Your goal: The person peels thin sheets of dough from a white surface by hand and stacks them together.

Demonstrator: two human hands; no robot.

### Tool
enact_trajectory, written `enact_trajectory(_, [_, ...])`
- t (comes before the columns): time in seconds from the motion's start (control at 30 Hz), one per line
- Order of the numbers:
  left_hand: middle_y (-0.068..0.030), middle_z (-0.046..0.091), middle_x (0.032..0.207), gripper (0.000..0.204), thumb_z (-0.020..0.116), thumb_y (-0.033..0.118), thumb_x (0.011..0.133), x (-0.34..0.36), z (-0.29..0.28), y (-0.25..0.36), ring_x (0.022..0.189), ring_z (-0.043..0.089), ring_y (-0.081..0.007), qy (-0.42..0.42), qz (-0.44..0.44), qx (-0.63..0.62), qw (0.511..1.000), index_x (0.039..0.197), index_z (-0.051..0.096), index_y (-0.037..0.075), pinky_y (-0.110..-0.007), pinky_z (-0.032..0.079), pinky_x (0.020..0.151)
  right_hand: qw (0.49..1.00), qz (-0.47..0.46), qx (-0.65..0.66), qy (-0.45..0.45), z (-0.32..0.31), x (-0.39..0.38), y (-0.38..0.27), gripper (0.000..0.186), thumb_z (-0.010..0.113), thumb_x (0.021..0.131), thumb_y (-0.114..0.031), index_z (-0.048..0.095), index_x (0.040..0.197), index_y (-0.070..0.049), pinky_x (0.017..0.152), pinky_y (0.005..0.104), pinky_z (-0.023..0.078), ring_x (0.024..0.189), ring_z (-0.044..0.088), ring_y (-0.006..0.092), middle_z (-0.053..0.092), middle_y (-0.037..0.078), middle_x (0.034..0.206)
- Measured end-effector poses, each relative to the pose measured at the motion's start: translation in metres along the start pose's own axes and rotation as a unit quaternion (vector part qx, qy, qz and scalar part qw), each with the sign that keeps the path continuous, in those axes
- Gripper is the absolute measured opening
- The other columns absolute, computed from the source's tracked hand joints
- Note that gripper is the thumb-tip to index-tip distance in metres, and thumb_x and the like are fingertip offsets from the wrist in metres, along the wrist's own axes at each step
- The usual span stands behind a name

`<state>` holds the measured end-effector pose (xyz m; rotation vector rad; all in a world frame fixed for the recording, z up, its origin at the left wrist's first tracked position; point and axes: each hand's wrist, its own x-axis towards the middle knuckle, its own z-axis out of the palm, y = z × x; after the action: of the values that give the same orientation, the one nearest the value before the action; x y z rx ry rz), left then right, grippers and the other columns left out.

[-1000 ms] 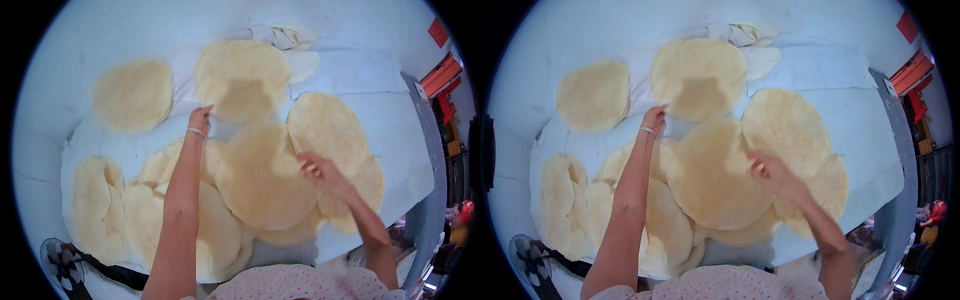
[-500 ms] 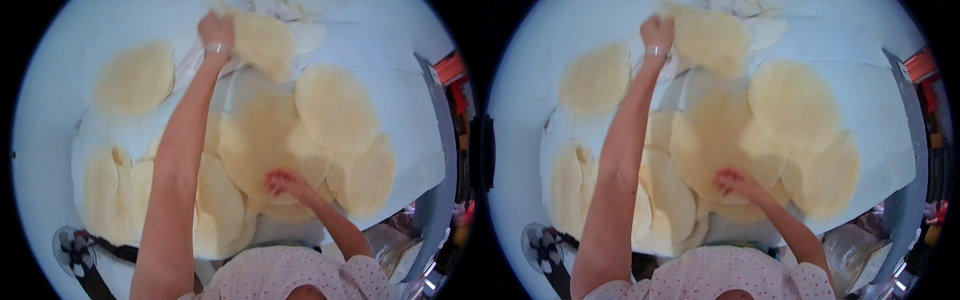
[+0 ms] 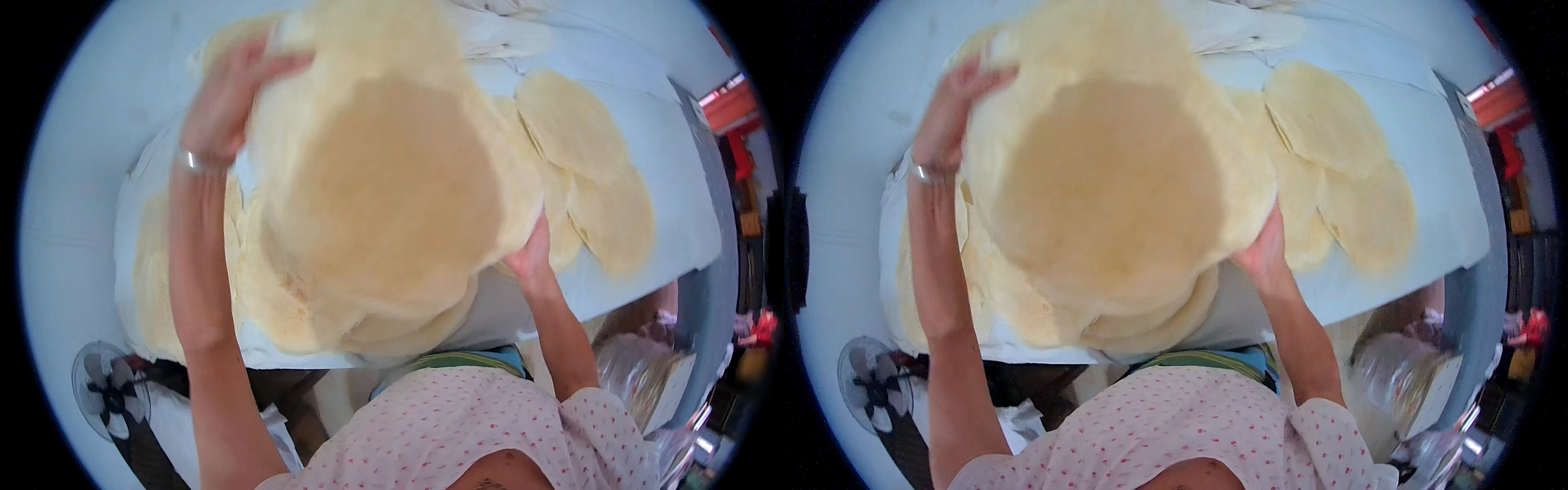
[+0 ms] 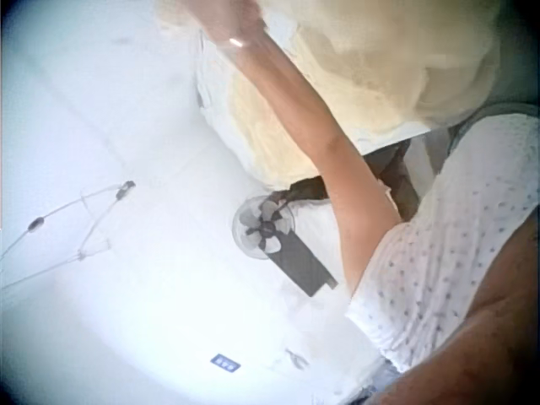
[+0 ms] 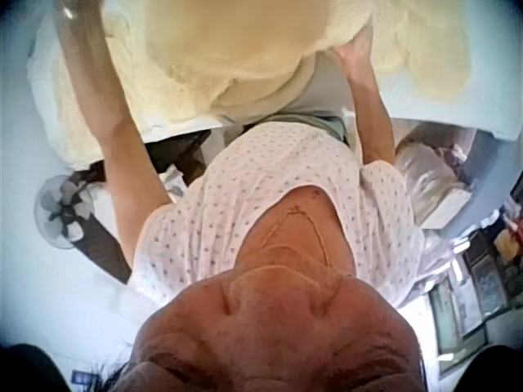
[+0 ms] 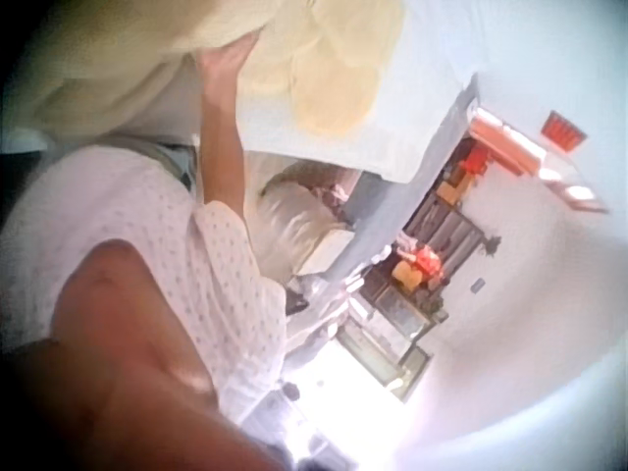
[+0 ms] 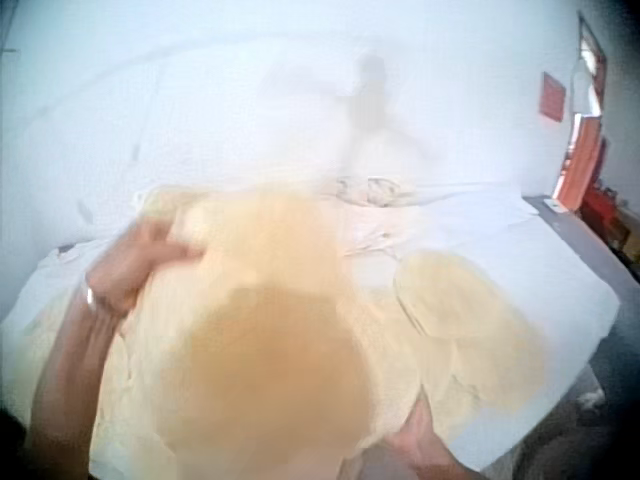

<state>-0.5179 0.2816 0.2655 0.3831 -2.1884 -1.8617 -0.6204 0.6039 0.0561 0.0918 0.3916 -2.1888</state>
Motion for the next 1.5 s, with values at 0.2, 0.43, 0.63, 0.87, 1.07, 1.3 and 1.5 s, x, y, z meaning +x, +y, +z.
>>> enact_trajectory(0.2, [-0.0021,0.066,0.096,0.026,0.065,0.011,0.083,-0.112,-0.06,-0.151,0.08,0.063,-0.0087,0.008,-0.142,-0.123,0.982,0.107,0.059,0.002,-0.025,0.052,0.069,0.999,-0.014,-0.033,0.004,-0.013,-0.082,0.076,0.049,0.034,0.099,-0.037,0.039,0.138,-0.007,0.105,0.0403,0.037,0.124,0.046,0.0239,0.047,0.009,0.137])
enact_trajectory(0.43, [-0.0069,0.059,0.109,0.039,0.073,0.015,0.079,-0.162,0.032,-0.215,0.103,0.055,-0.016,0.065,-0.025,0.145,0.987,0.113,0.056,0.003,-0.029,0.048,0.084,0.942,-0.045,-0.323,0.074,-0.017,-0.106,0.132,0.057,0.047,0.097,-0.032,0.026,0.145,-0.009,0.073,0.0208,0.042,0.096,0.05,0.0037,0.053,0.0,0.118])
enact_trajectory(0.63, [-0.006,0.057,0.116,0.038,0.072,0.015,0.079,-0.204,0.141,-0.166,0.108,0.054,-0.0182,0.028,0.041,0.043,0.998,0.113,0.057,0.006,-0.031,0.046,0.087,0.923,-0.029,-0.374,0.082,0.003,-0.113,0.139,0.063,0.056,0.093,-0.024,0.024,0.145,-0.009,0.053,0.0144,0.033,0.07,0.043,-0.0018,0.053,-0.005,0.101])
enact_trajectory(0.87, [-0.0108,0.056,0.108,0.041,0.072,0.012,0.075,-0.221,0.036,-0.248,0.096,0.055,-0.0205,0.315,-0.024,0.147,0.937,0.112,0.055,0.004,-0.033,0.046,0.078,0.904,-0.071,-0.393,0.154,-0.032,-0.08,0.146,0.054,0.059,0.084,-0.008,0.038,0.134,-0.004,0.085,0.0286,0.047,0.1,0.056,0.0145,0.057,0.006,0.114])
enact_trajectory(1.07, [-0.0047,0.059,0.099,0.035,0.073,0.011,0.076,-0.277,-0.045,-0.309,0.091,0.057,-0.0176,0.433,-0.075,0.186,0.879,0.107,0.059,0.004,-0.029,0.048,0.078,0.806,-0.152,-0.572,-0.028,0.093,-0.066,0.137,0.053,0.056,0.08,-0.001,0.042,0.131,0.0,0.091,0.0298,0.043,0.106,0.053,0.0157,0.057,0.009,0.117])
enact_trajectory(1.3, [-0.0124,0.059,0.097,0.033,0.07,0.009,0.072,-0.301,-0.093,-0.315,0.09,0.057,-0.0241,0.403,-0.083,0.184,0.893,0.102,0.058,0.001,-0.034,0.047,0.075,0.793,-0.156,-0.574,-0.13,0.237,-0.061,0.177,0.048,0.06,0.077,0.0,0.05,0.124,0.001,0.083,0.028,0.048,0.095,0.059,0.0134,0.062,0.009,0.106])
enact_trajectory(1.5, [-0.0209,0.052,0.121,0.046,0.056,-0.002,0.069,-0.332,-0.237,-0.323,0.118,0.045,-0.0373,0.417,-0.008,0.507,0.754,0.115,0.054,-0.001,-0.044,0.036,0.101,0.879,-0.179,-0.441,-0.015,0.274,-0.049,0.235,0.048,0.066,0.073,-0.006,0.054,0.119,0.0,0.077,0.0324,0.052,0.086,0.065,0.0201,0.065,0.012,0.1])
